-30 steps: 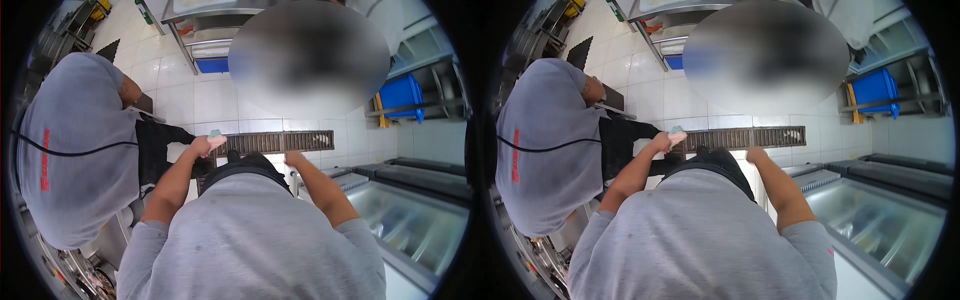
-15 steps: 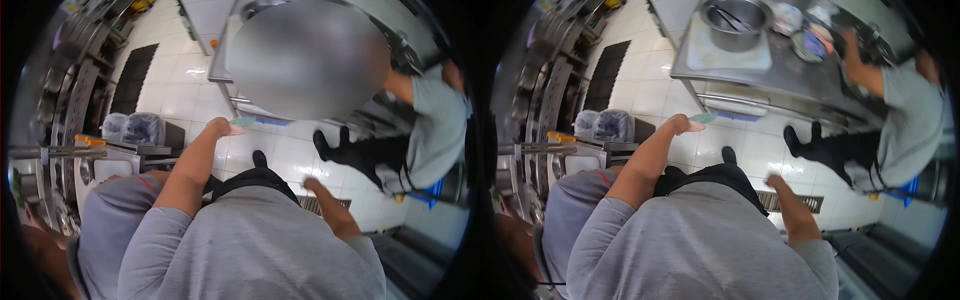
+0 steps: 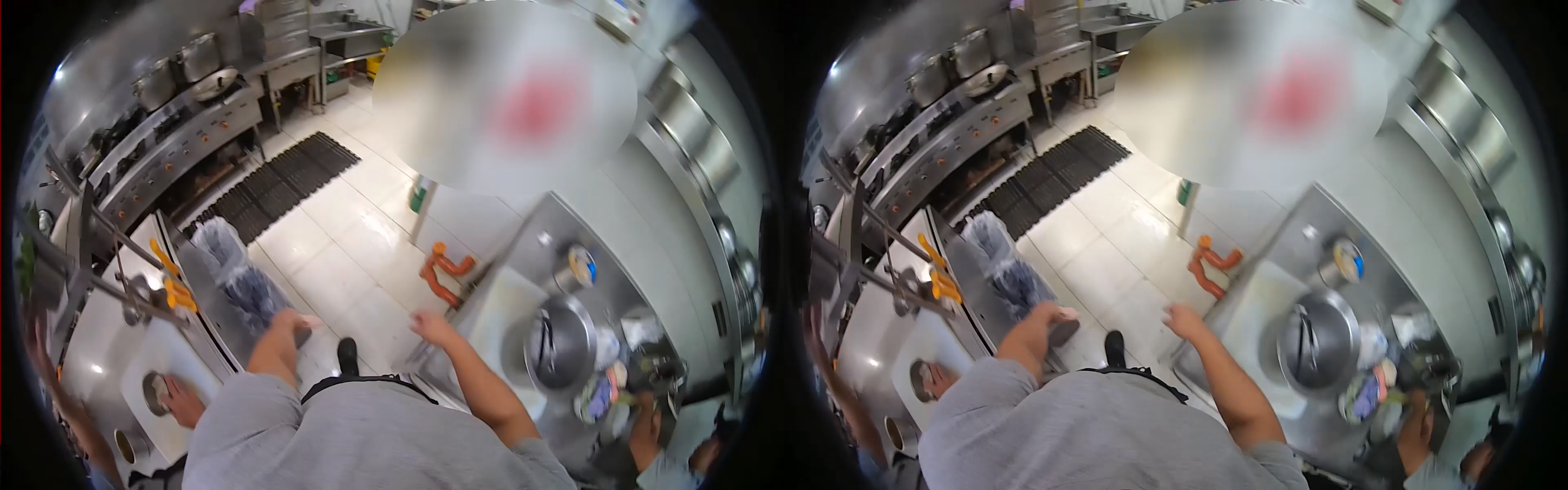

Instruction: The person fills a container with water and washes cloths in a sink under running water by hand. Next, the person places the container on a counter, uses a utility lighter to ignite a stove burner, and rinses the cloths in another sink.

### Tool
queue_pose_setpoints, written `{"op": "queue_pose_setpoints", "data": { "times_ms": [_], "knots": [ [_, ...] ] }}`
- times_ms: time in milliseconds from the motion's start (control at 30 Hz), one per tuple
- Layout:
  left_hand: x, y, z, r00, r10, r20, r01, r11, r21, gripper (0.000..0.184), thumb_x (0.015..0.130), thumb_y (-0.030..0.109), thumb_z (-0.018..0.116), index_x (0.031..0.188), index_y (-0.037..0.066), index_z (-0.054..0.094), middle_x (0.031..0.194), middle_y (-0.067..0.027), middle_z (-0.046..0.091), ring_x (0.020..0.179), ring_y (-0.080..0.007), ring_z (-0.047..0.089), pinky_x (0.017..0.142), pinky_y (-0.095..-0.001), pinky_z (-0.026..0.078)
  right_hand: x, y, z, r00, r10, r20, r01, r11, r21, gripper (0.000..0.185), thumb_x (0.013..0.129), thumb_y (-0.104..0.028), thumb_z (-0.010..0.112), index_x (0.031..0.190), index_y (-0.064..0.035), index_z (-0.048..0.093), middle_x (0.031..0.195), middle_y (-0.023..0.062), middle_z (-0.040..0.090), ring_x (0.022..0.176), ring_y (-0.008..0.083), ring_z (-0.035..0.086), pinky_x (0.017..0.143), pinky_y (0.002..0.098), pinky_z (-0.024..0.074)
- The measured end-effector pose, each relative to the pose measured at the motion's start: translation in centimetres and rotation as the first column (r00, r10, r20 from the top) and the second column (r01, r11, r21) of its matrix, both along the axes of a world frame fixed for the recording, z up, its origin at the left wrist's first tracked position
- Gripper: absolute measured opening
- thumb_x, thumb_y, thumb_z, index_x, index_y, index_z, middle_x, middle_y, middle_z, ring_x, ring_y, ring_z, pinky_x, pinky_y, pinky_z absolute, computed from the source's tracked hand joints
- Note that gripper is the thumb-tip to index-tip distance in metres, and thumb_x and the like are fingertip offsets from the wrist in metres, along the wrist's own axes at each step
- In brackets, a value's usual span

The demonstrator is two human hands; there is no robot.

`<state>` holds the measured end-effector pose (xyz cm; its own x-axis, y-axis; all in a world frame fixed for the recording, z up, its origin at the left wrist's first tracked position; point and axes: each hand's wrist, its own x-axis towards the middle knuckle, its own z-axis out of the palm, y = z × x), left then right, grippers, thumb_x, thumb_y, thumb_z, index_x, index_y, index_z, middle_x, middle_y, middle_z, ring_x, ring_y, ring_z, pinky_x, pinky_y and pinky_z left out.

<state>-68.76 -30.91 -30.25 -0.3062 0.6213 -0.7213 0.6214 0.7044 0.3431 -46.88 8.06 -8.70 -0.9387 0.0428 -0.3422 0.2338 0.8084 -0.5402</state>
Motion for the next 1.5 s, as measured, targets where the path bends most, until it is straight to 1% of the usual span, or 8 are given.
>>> {"op": "queue_pose_setpoints", "data": {
  "times_ms": [200, 533, 667, 933, 1233, 1300, 1400, 1500],
  "knots": [
    [-8.9, 17.9, 14.5, 0.972, 0.229, -0.05, -0.228, 0.973, 0.029, 0.032, 0.072, 0.023, 0.057, 0.094, 0.0, 0.063, 0.093, -0.0219, 0.062, 0.088, -0.0302, 0.061, 0.076, -0.0381, 0.047, -3.0, 3.5, -6.8, 0.777, -0.432, 0.458, 0.589, 0.757, -0.285, 0.039, 0.074, -0.028, 0.065, 0.1, 0.0003, 0.06, 0.084, 0.0153, 0.065, 0.075, 0.0276, 0.063, 0.069, 0.0335, 0.0496],
    [-41.7, 18.7, 16.9, 0.954, 0.236, -0.186, -0.187, 0.95, 0.249, 0.039, 0.079, 0.026, 0.05, 0.118, 0.03, 0.049, 0.077, -0.0149, 0.062, 0.064, -0.0235, 0.06, 0.06, -0.0335, 0.049, -18.6, 18.6, -29.4, 0.95, -0.012, 0.311, 0.05, 0.992, -0.114, 0.034, 0.078, -0.036, 0.06, 0.099, -0.0099, 0.066, 0.102, 0.0107, 0.062, 0.095, 0.025, 0.059, 0.083, 0.0341, 0.0458],
    [-43.5, 8.9, 11.0, 0.544, 0.828, 0.136, -0.813, 0.56, -0.156, 0.048, 0.084, 0.038, 0.043, 0.132, 0.034, 0.035, 0.059, -0.0098, 0.054, 0.049, -0.0176, 0.054, 0.05, -0.0301, 0.047, -47.6, 25.0, -15.1, 0.875, 0.391, 0.284, -0.378, 0.92, -0.102, 0.036, 0.081, -0.036, 0.054, 0.105, -0.0102, 0.062, 0.101, 0.0118, 0.061, 0.094, 0.0305, 0.058, 0.082, 0.0386, 0.0448],
    [-45.8, 6.7, 9.9, -0.133, 0.989, -0.068, -0.925, -0.148, -0.351, 0.048, 0.078, 0.048, 0.052, 0.115, 0.017, 0.048, 0.067, -0.0108, 0.059, 0.057, -0.0185, 0.057, 0.052, -0.0328, 0.046, -94.0, 26.3, 2.2, 0.955, -0.086, -0.285, -0.013, 0.945, -0.327, 0.029, 0.078, -0.026, 0.06, 0.099, -0.0054, 0.06, 0.085, 0.0159, 0.063, 0.08, 0.031, 0.059, 0.071, 0.0383, 0.0475],
    [-89.5, 25.2, 8.3, 0.255, 0.967, 0.007, -0.952, 0.253, -0.171, 0.065, 0.07, 0.059, 0.061, 0.097, -0.001, 0.062, 0.075, -0.0118, 0.063, 0.066, -0.0195, 0.061, 0.055, -0.0359, 0.046, -95.6, 41.1, -20.2, 0.744, 0.193, 0.64, -0.376, 0.912, 0.162, 0.026, 0.075, -0.026, 0.055, 0.09, -0.007, 0.066, 0.097, 0.0171, 0.063, 0.092, 0.0318, 0.059, 0.079, 0.0405, 0.0462],
    [-103.3, 32.0, 6.9, 0.267, 0.862, 0.431, -0.912, 0.082, 0.402, 0.064, 0.068, 0.06, 0.065, 0.091, 0.0, 0.065, 0.074, -0.0111, 0.062, 0.065, -0.0193, 0.06, 0.056, -0.0347, 0.046, -96.5, 42.5, -19.4, 0.719, 0.017, 0.695, -0.084, 0.994, 0.063, 0.027, 0.076, -0.026, 0.055, 0.09, -0.0069, 0.066, 0.097, 0.0168, 0.063, 0.092, 0.0319, 0.059, 0.079, 0.0407, 0.0461],
    [-121.6, 41.9, 17.7, 0.398, 0.917, -0.015, -0.846, 0.374, 0.381, 0.029, 0.073, 0.014, 0.063, 0.098, -0.001, 0.057, 0.078, -0.0131, 0.061, 0.061, -0.0181, 0.059, 0.051, -0.0337, 0.047, -103.6, 45.8, -18.9, 0.699, -0.092, 0.709, 0.104, 0.994, 0.027, 0.027, 0.077, -0.027, 0.054, 0.09, -0.0069, 0.066, 0.097, 0.0165, 0.062, 0.091, 0.032, 0.059, 0.079, 0.0409, 0.046],
    [-129.2, 49.7, 25.7, 0.19, 0.819, 0.542, -0.882, -0.099, 0.46, 0.022, 0.063, 0.002, 0.059, 0.085, 0.0, 0.057, 0.071, -0.0113, 0.062, 0.058, -0.0221, 0.061, 0.051, -0.0346, 0.049, -113.6, 50.7, -18.4, 0.707, -0.127, 0.695, 0.163, 0.987, 0.014, 0.027, 0.078, -0.028, 0.053, 0.091, -0.0068, 0.065, 0.097, 0.0161, 0.062, 0.091, 0.0321, 0.058, 0.079, 0.0411, 0.0459]
  ]
}}
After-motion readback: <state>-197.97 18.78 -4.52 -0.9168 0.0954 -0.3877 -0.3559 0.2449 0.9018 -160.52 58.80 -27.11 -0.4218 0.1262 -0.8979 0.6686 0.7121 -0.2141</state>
